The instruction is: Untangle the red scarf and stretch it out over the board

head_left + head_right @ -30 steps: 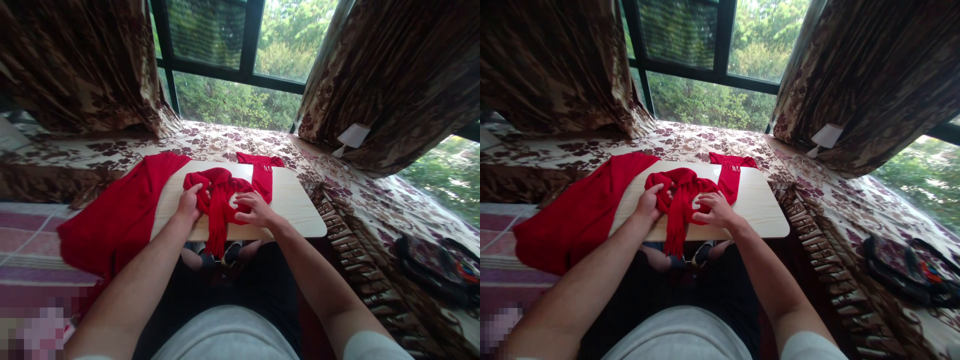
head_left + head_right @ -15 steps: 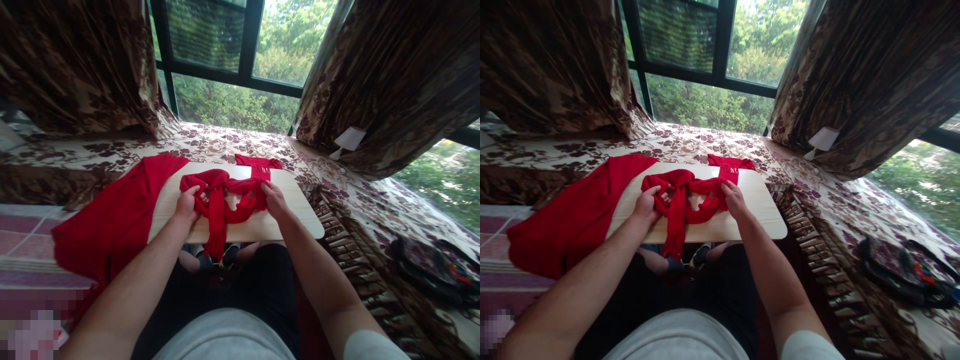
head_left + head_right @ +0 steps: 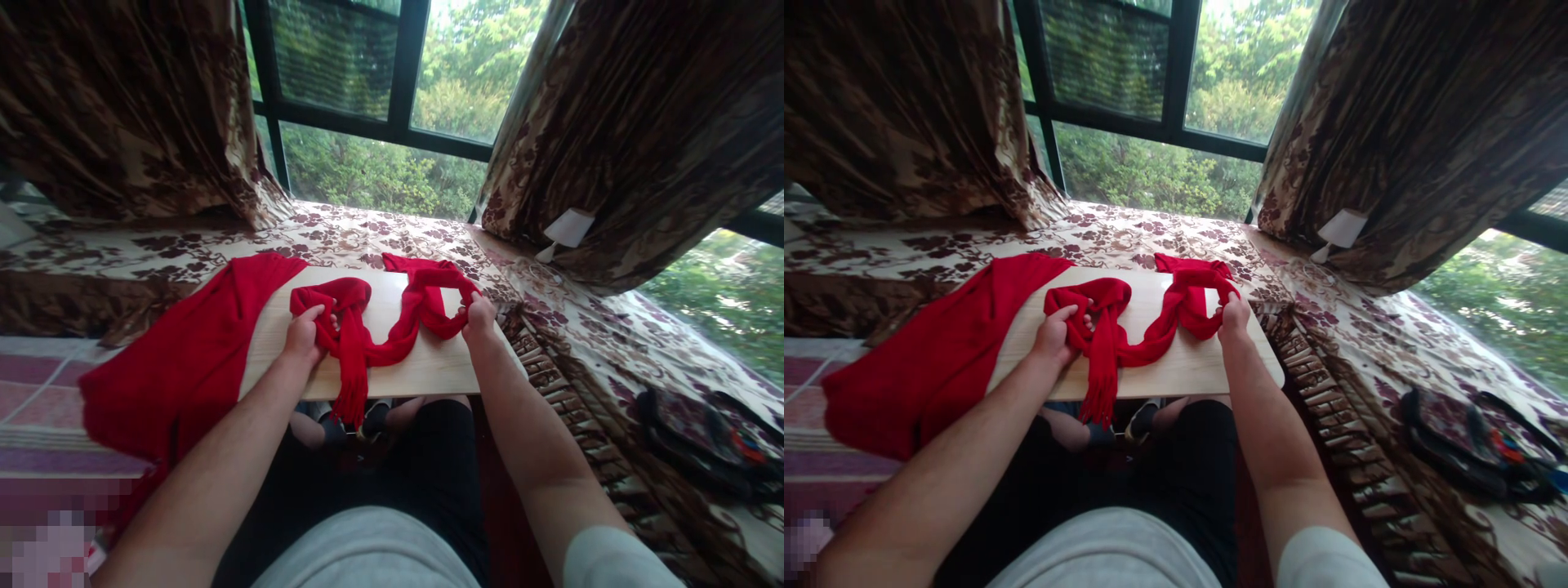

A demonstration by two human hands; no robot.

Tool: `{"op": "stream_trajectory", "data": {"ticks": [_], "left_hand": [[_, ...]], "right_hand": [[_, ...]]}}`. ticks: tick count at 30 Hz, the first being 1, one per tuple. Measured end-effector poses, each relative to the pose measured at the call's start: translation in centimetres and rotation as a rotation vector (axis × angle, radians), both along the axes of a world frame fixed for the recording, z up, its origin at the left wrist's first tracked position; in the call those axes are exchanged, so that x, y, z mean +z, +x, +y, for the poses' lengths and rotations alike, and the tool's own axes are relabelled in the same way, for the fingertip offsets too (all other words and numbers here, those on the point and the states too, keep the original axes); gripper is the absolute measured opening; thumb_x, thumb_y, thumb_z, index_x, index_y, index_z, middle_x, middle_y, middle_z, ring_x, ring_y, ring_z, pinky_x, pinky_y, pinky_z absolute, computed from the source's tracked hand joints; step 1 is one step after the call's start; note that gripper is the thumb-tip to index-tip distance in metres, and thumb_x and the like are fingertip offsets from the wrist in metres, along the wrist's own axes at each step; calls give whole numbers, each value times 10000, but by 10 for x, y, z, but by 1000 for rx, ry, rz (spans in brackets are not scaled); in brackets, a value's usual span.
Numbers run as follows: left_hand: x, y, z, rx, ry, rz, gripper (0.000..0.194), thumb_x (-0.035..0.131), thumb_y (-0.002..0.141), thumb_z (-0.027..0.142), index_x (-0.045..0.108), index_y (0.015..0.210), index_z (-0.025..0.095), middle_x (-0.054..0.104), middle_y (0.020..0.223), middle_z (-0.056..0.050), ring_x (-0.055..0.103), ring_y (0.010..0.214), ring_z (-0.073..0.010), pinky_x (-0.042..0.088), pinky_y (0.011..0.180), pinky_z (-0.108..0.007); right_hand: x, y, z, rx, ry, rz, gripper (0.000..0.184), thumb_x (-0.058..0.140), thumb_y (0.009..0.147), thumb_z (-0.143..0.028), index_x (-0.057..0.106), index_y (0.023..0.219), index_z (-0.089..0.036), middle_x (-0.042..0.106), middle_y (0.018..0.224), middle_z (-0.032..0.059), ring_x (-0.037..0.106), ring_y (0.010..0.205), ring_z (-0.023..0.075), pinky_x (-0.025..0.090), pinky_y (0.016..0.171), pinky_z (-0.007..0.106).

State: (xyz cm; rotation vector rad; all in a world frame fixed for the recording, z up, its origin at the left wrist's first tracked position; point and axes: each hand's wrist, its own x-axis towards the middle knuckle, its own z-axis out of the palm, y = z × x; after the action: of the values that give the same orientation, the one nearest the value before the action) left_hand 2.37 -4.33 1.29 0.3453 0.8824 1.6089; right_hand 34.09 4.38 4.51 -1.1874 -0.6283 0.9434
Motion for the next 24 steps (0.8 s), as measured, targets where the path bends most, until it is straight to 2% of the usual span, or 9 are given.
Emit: {"op": "stream_trajectory", "data": {"ticks": [2, 4, 7, 10, 13, 19, 24], "left_hand": [[0, 0, 0, 6, -5, 1, 262, 545, 794, 183, 685, 976, 54, 592, 541, -46, 538, 470, -130, 473, 499, -221], [2, 1, 0, 15, -17, -6, 249, 542, 794, 174, 685, 959, 55, 594, 544, -46, 543, 472, -129, 474, 495, -218], [3, 2, -1, 24, -27, -10, 231, 536, 796, 166, 680, 935, 52, 603, 548, -55, 550, 473, -131, 472, 487, -215], [3, 2, -1, 17, -21, 0, 233, 535, 798, 171, 681, 933, 50, 608, 551, -61, 551, 473, -133, 475, 487, -217], [3, 2, -1, 21, -22, 9, 242, 533, 790, 177, 684, 931, 51, 605, 549, -56, 547, 472, -132, 475, 484, -218], [4, 2, -2, 37, -18, 27, 255, 557, 758, 189, 687, 934, 59, 611, 572, -45, 554, 486, -129, 482, 488, -220], [4, 2, -1, 28, -27, 26, 235, 542, 774, 187, 686, 915, 65, 613, 574, -49, 558, 492, -125, 480, 496, -212]], "right_hand": [[-11, 4, 2, -58, -41, -134, 83, 505, 810, -256, 552, 824, -190, 493, 555, -67, 399, 408, 77, 316, 384, 190], [-23, 7, 1, -80, -85, -314, 133, 544, 775, -307, 586, 813, -186, 527, 562, -48, 472, 469, 111, 375, 433, 221], [-39, 9, -4, -113, -115, -611, 216, 614, 724, -378, 620, 809, -179, 639, 677, 16, 600, 662, 188, 483, 609, 282], [-48, 6, -10, -117, -114, -821, 293, 637, 715, -416, 638, 872, -169, 701, 844, 78, 635, 805, 237, 509, 777, 345], [-50, 2, -13, -93, -95, -905, 374, 635, 724, -391, 651, 1017, -159, 716, 958, 102, 647, 882, 254, 504, 866, 373], [-53, 0, -12, -101, -49, -991, 580, 603, 741, -298, 590, 1281, -88, 665, 1219, 164, 613, 1103, 270, 452, 1022, 384], [-52, -5, -18, -95, 18, -1258, 610, 552, 763, -214, 563, 1361, -98, 506, 1434, 193, 448, 1320, 300, 347, 1118, 435]]}}
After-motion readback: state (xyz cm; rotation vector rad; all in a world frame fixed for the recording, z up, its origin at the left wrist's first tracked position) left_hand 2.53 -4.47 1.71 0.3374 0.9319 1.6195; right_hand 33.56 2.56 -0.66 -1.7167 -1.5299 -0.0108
